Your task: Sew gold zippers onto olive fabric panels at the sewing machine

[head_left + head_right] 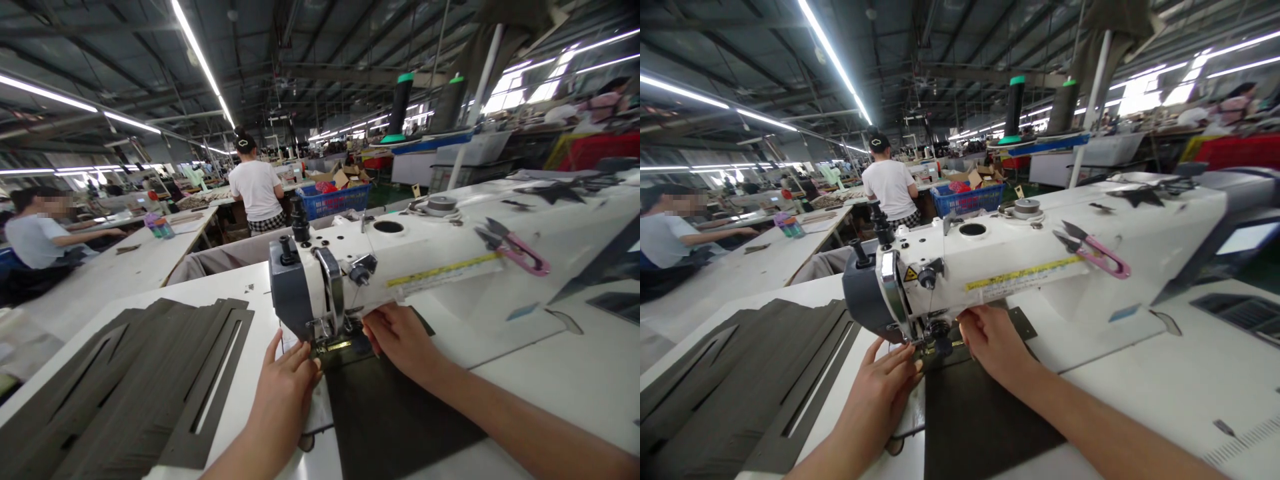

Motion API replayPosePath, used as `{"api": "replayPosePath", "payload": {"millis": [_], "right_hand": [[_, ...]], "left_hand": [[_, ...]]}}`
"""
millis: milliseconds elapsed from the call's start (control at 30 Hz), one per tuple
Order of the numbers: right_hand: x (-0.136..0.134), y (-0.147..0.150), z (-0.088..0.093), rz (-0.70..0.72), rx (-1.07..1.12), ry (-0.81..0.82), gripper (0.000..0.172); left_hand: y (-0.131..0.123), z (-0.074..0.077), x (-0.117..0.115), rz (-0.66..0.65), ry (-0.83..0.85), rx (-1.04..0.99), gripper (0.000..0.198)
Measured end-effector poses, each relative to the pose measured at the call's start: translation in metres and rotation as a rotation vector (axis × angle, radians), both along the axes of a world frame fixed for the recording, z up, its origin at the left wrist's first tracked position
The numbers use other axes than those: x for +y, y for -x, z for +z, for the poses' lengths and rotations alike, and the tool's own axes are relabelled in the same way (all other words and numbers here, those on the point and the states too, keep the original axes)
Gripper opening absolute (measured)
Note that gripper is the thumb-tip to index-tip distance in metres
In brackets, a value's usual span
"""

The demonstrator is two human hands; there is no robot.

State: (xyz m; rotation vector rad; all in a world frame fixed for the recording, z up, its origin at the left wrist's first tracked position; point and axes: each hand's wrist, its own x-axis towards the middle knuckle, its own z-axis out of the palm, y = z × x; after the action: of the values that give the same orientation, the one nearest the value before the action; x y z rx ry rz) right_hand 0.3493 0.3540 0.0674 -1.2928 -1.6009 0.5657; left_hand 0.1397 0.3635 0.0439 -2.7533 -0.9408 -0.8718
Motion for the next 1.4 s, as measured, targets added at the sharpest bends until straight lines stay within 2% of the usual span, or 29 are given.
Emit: {"api": "replayPosePath", "payload": {"millis": [233,367,467,533,600,700,1100,1400], "right_hand": [[0.001,-0.001,0.003,0.013,0.019,-0.007,0.034],[-0.004,0.002,-0.003,-0.005,0.012,-0.024,0.031],[-0.014,0.011,-0.016,-0.034,-0.251,-0.185,0.026],[-0.020,0.018,-0.024,0.008,-0.465,-0.323,0.015],[-0.022,0.023,-0.030,0.081,-0.559,-0.383,0.022],[-0.020,0.027,-0.033,0.142,-0.568,-0.382,0.029],[-0.012,0.024,-0.036,0.152,-0.577,-0.279,0.026],[-0.008,0.025,-0.038,0.137,-0.604,-0.278,0.024]], "left_hand": [[0.000,0.003,-0.001,-0.014,-0.012,-0.009,0.018],[-0.001,0.005,-0.002,-0.018,0.002,-0.023,0.018],[-0.001,0.003,-0.002,-0.004,0.019,-0.019,0.019],[-0.001,0.000,-0.001,-0.004,0.023,-0.014,0.018],[0.000,-0.001,-0.001,-0.005,0.017,-0.012,0.017],[0.000,-0.003,0.000,-0.001,0.008,0.003,0.017],[-0.002,0.000,0.003,0.002,0.056,0.033,0.019],[-0.003,0.003,0.005,-0.006,0.033,0.004,0.018]]}}
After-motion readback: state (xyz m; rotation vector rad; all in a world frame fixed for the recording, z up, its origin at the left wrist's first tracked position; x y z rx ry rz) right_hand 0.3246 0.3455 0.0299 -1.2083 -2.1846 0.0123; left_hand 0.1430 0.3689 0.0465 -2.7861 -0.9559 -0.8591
